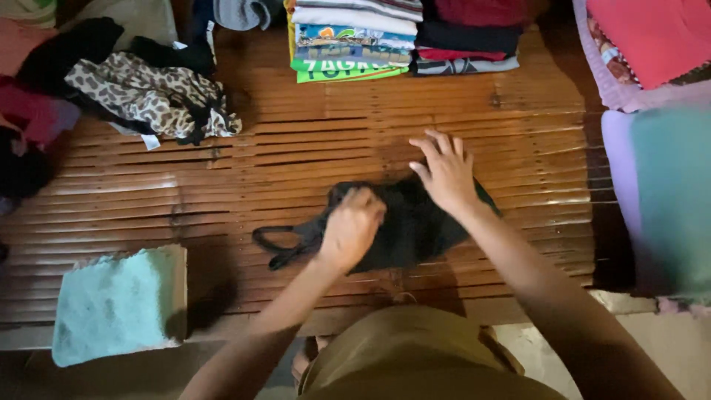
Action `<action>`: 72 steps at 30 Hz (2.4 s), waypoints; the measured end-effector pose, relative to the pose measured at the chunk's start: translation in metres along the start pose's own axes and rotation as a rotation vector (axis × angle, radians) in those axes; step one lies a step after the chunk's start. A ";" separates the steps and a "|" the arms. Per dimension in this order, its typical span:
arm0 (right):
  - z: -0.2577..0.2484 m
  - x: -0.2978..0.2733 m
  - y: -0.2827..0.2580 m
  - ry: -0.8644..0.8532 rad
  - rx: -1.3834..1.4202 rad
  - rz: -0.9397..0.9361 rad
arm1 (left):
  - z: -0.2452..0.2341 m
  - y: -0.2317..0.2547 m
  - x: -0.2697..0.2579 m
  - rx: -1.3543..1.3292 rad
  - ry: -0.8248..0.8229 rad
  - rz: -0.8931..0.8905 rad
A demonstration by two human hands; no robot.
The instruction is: The recorder is folding and sorting a variety of clothing items on a wooden surface in a residential setting.
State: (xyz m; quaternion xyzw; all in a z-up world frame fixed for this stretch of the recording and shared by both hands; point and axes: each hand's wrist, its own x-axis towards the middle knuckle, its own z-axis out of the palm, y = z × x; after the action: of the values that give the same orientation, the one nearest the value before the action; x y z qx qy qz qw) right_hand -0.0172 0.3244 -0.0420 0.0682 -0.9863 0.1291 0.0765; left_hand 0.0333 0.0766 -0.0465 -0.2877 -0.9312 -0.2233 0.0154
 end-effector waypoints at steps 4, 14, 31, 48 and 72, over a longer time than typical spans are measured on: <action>0.002 -0.029 0.040 -0.151 -0.097 -0.001 | 0.007 0.011 -0.011 -0.008 -0.140 -0.020; 0.001 -0.077 0.105 0.230 0.224 0.298 | -0.015 0.007 0.012 0.287 -0.333 -0.005; -0.016 -0.175 0.062 -0.107 1.518 1.075 | 0.012 0.029 0.003 0.267 -0.073 0.060; -0.044 -0.113 -0.051 0.072 0.120 0.240 | 0.032 0.027 0.013 0.300 -0.246 0.052; 0.023 -0.070 -0.112 0.170 0.501 -0.122 | 0.058 -0.010 0.009 -0.011 0.243 -0.148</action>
State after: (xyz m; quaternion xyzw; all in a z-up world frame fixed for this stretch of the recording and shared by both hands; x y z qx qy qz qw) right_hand 0.0658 0.2190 -0.0482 0.1331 -0.9077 0.3697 0.1476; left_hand 0.0262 0.0992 -0.1015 -0.1891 -0.9399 -0.2621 0.1099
